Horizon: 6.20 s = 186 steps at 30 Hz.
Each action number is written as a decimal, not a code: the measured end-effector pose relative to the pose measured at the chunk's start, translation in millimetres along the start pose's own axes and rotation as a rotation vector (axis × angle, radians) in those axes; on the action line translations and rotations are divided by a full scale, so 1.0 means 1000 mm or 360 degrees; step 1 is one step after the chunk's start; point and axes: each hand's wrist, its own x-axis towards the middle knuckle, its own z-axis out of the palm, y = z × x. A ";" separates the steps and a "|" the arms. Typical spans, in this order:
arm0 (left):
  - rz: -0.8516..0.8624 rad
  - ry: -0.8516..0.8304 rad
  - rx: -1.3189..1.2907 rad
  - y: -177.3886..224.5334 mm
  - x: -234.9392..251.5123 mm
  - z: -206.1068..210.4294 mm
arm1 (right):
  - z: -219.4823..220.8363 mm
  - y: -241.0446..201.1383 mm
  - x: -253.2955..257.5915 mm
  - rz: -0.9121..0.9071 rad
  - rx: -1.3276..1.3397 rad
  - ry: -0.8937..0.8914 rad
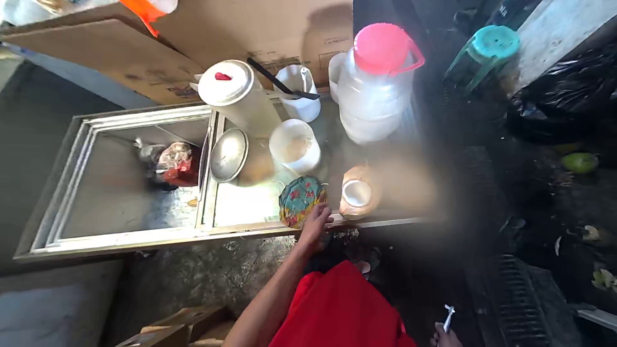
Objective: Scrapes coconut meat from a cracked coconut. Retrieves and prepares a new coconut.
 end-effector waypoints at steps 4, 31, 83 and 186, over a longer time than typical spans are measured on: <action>0.0003 -0.0143 0.0016 -0.011 0.030 0.016 | 0.026 -0.028 -0.032 -0.0206 0.0194 0.0083; 0.0243 -0.0721 0.0881 0.050 0.086 -0.203 | 0.247 -0.113 -0.236 -0.1051 -0.0300 -0.0748; 0.1032 -0.0441 0.1783 0.026 0.093 -0.191 | 0.395 -0.212 -0.290 -0.1149 -0.1477 -0.1109; 0.0926 -0.1269 0.1920 0.044 0.113 -0.165 | 0.348 -0.201 -0.294 -0.1272 -0.2218 -0.1038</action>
